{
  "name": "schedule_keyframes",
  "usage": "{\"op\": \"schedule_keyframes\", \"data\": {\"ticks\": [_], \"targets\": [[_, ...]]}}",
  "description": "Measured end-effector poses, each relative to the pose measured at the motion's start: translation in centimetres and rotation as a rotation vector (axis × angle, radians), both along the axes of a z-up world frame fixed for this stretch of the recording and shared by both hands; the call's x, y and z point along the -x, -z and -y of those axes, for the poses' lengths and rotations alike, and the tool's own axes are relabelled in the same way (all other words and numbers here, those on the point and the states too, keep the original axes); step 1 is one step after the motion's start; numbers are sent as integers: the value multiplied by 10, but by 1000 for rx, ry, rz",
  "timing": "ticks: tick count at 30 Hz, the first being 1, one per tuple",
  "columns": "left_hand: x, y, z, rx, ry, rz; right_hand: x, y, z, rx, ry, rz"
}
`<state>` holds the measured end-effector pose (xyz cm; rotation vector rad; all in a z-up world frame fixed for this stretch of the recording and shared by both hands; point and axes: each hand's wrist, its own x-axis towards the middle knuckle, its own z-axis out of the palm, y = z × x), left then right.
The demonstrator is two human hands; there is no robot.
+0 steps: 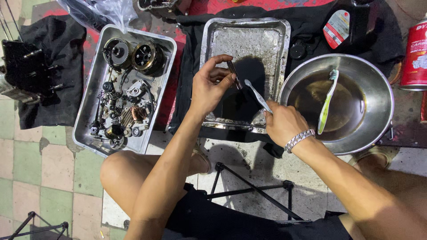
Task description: The person scrubs small mechanical parts with a toothbrush, dipping them into a bowl of dark liquid and placing them into a metal tray. They handle multiple components one at a time, including gears and cylindrical parts, and use a wrench to adjust a small piece.
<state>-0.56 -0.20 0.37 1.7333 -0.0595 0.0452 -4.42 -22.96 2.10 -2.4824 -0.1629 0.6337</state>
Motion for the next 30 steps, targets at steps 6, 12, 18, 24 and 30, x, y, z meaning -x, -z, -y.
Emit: {"op": "schedule_keyframes", "data": {"ticks": [6,12,18,24,30], "targets": [[5,-11,6,-102,-24,33,1,-3,0,2,9,-27],[13,-20,7,-470,-62,343,0,4,0,30,-13,-43],[25,4,12,-628,-180,407,8,19,7,35,-57,18],[27,11,-1,-452,-254,200,26,40,-13,147,-113,-63],[29,18,2,-278,-278,-7,36,81,-16,171,-223,289]]}}
